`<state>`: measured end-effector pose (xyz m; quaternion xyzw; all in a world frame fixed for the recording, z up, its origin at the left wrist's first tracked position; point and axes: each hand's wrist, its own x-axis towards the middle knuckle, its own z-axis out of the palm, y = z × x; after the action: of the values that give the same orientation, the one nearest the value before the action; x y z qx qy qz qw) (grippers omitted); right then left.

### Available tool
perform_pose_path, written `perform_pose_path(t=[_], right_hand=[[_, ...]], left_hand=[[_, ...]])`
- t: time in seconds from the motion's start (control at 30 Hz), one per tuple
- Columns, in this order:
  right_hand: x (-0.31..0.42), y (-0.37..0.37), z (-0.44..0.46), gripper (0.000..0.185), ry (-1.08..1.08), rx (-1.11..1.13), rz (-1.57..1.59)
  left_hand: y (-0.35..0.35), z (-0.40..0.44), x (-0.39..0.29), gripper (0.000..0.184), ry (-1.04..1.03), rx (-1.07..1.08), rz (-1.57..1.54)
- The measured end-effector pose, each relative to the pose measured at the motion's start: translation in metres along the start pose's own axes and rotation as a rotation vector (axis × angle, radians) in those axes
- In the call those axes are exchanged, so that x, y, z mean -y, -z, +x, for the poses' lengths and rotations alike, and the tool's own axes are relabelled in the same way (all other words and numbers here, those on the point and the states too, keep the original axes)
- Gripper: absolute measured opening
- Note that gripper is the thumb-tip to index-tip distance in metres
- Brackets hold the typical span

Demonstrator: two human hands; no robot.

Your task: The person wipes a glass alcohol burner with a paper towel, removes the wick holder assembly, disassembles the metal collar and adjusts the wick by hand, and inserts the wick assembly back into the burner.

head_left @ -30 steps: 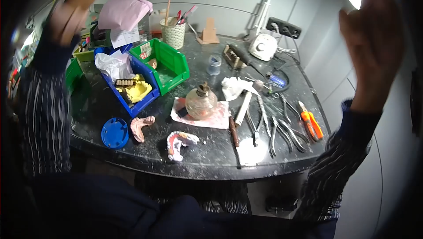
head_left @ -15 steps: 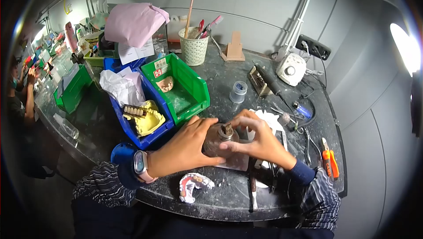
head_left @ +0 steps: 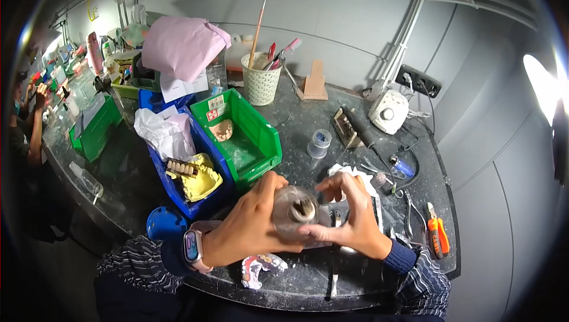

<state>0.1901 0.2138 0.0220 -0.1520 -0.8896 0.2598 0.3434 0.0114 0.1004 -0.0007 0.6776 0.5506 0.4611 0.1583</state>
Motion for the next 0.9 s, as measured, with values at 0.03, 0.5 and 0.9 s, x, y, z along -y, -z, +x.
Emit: perform_pose_path(t=[0.03, 0.5, 0.9], right_hand=[[0.006, 0.003, 0.001, 0.055, 0.051, 0.010, 0.007], [0.045, 0.003, -0.007, 0.037, 0.118, -0.032, 0.126], [0.036, 0.008, 0.001, 0.056, 0.264, -0.072, -0.194]], left_hand=[[0.002, -0.001, -0.006, 0.088, 0.042, 0.031, -0.087], [0.006, -0.009, -0.018, 0.083, -0.134, 0.006, -0.079], [0.009, -0.010, -0.018, 0.089, -0.063, 0.105, -0.106]])
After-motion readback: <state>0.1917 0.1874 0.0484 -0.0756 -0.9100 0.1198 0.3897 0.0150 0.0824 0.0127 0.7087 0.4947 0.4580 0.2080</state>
